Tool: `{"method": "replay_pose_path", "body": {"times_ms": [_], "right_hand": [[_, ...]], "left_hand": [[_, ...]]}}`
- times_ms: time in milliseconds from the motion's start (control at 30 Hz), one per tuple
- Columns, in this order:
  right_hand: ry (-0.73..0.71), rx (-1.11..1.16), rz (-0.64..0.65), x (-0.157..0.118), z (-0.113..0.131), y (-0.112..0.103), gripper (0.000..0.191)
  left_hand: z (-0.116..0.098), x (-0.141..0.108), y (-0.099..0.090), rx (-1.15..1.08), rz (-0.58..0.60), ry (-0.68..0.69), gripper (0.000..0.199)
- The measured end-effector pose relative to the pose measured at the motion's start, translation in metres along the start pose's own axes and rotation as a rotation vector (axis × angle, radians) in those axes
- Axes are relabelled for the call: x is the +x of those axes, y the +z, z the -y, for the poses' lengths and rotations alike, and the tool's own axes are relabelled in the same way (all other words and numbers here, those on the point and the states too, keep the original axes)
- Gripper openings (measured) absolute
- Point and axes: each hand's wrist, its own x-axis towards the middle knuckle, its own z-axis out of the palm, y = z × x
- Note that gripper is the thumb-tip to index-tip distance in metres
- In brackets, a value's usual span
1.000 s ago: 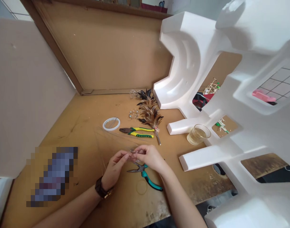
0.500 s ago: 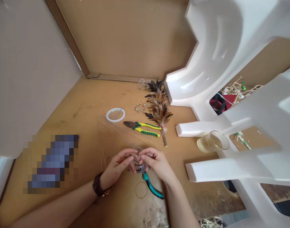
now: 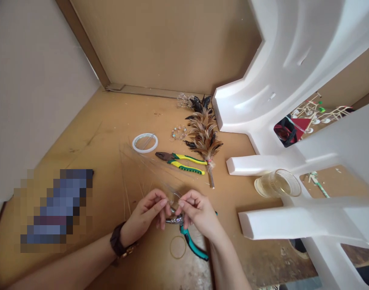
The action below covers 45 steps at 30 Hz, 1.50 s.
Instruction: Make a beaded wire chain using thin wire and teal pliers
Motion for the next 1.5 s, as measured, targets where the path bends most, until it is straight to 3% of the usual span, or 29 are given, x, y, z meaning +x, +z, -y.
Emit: {"method": "replay_pose_path", "body": {"times_ms": [367,1067,1367,1500], "right_hand": [[0.024,-0.021,-0.081,0.002,0.002,-0.008,0.041],[-0.105,-0.316,-0.08,-0.004,0.003,0.001,0.025],[-0.101,-0.375,0.053,-0.008,0.005,-0.001,0.033],[-0.078,-0.314,-0.031,-0.006,0.005,-0.004,0.038]], "left_hand": [[-0.001,0.003,-0.006,-0.096,-0.036,-0.008,0.019],[0.0,0.0,0.001,0.004,-0.002,0.019,0.021],[0.003,-0.005,0.002,0.035,0.172,-0.011,0.026],[0.006,-0.005,0.0,0.029,0.233,-0.046,0.031]]}}
